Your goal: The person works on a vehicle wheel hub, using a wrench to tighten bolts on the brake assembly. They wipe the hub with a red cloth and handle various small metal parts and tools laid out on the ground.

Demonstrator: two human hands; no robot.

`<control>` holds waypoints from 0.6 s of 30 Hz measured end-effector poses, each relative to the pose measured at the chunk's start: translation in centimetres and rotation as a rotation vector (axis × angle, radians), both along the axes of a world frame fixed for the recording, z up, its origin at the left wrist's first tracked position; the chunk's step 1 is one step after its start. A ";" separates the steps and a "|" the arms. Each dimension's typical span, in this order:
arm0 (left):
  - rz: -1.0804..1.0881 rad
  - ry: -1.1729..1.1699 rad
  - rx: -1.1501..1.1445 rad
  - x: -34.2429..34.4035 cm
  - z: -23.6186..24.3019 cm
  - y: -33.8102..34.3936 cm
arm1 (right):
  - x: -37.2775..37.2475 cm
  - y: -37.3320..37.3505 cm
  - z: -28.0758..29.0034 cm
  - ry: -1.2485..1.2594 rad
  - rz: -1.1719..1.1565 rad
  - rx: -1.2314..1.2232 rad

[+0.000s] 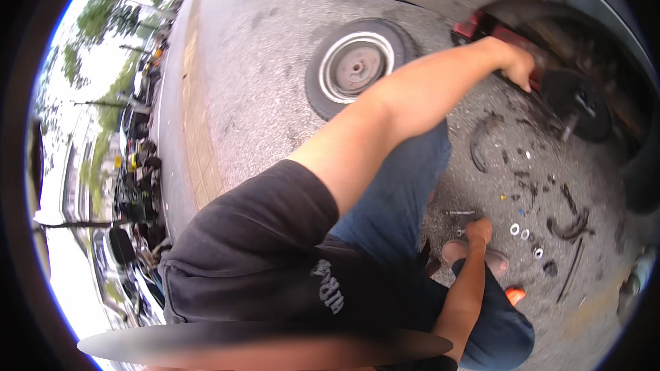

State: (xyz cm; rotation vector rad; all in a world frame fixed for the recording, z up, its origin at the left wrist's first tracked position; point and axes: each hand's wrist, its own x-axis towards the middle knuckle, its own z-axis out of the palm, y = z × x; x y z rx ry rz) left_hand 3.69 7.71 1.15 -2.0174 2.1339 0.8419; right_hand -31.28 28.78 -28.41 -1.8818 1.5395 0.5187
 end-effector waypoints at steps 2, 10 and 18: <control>0.023 -0.003 0.022 0.2 -0.3 -0.3 | 0.0 0.2 -0.4 -0.005 0.059 -0.044; 0.031 -0.006 0.056 1.0 -1.0 -0.4 | 0.5 0.0 0.6 0.022 0.106 -0.044; 0.021 0.009 0.016 1.0 -0.2 0.5 | 0.5 0.2 1.3 0.000 0.097 -0.059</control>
